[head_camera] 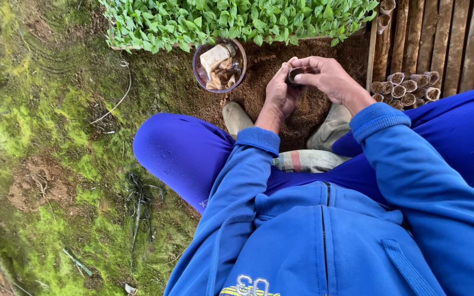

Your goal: The person sits cross-legged on the ground and fills small biodegradable seedling pots with soil from a nearby pile. They press the soil down into each pot and place the filled pots into a wooden tray next to them.

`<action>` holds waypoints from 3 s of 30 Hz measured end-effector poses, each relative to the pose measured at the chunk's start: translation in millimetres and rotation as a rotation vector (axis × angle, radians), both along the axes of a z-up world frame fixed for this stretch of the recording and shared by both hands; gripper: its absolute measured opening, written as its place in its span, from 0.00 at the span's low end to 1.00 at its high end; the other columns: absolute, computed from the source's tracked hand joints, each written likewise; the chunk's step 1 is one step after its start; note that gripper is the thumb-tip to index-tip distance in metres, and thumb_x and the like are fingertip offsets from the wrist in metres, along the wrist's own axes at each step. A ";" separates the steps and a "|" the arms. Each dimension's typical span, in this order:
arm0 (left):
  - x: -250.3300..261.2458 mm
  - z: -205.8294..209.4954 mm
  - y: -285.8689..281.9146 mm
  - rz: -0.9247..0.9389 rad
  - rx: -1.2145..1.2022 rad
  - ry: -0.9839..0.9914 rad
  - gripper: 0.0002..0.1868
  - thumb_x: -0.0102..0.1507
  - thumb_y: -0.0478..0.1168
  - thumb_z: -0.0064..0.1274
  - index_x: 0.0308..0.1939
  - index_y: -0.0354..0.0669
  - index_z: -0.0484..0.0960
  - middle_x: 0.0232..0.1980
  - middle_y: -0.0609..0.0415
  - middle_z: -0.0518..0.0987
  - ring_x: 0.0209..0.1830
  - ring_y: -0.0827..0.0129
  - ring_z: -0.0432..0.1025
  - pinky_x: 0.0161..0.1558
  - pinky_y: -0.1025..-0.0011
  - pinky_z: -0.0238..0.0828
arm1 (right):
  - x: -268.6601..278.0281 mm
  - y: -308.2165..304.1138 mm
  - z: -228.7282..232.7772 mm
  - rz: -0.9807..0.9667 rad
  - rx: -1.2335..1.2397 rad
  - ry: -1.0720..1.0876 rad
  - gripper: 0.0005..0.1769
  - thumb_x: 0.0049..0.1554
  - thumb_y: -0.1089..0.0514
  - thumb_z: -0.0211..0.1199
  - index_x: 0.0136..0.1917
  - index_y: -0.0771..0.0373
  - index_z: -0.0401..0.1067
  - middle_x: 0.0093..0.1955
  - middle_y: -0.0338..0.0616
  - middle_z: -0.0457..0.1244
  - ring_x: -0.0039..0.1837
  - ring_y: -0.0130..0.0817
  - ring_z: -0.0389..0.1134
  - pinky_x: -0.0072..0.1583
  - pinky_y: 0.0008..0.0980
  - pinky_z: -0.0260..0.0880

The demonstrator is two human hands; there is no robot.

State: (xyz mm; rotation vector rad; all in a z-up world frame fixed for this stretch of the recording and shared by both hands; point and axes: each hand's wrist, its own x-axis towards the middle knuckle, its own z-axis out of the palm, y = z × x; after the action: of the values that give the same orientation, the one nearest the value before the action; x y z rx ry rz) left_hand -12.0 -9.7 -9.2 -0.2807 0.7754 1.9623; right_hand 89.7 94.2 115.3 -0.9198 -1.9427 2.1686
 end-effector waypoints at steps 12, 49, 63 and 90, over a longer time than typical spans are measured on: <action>-5.4 -60.6 -0.9 -0.037 -0.022 -0.003 0.19 0.74 0.51 0.47 0.54 0.41 0.83 0.50 0.40 0.83 0.45 0.51 0.82 0.45 0.52 0.86 | -5.0 -11.9 -13.5 0.160 0.863 0.006 0.25 0.49 0.56 0.72 0.61 0.51 0.74 0.57 0.42 0.69 0.61 0.48 0.69 0.61 0.47 0.69; 4.6 14.5 -3.8 -0.201 -0.134 0.107 0.27 0.72 0.62 0.46 0.60 0.46 0.79 0.41 0.47 0.85 0.31 0.61 0.81 0.30 0.67 0.83 | -5.8 -2.6 -24.7 -0.099 -0.147 -0.063 0.18 0.53 0.57 0.75 0.56 0.57 0.74 0.47 0.30 0.68 0.42 0.14 0.67 0.41 0.11 0.74; 3.4 2.9 0.2 -0.190 -0.183 0.164 0.29 0.72 0.65 0.46 0.62 0.46 0.79 0.38 0.48 0.85 0.24 0.63 0.79 0.23 0.71 0.80 | -5.5 -11.1 -9.6 -0.116 -0.128 -0.027 0.20 0.53 0.58 0.77 0.57 0.58 0.76 0.41 0.30 0.64 0.43 0.14 0.66 0.43 0.15 0.76; -2.2 -10.0 -3.1 -0.224 -0.197 0.153 0.25 0.71 0.64 0.46 0.56 0.49 0.78 0.41 0.44 0.83 0.31 0.60 0.80 0.29 0.64 0.76 | 4.6 3.4 -15.1 0.116 0.222 -0.067 0.38 0.47 0.55 0.82 0.68 0.54 0.71 0.64 0.45 0.67 0.71 0.40 0.64 0.65 0.34 0.67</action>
State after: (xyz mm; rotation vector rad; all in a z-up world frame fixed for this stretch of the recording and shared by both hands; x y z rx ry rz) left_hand -14.2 -12.8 -19.3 -0.1538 1.0559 1.7128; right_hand 94.3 97.6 100.2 -0.8729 -2.2651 1.9473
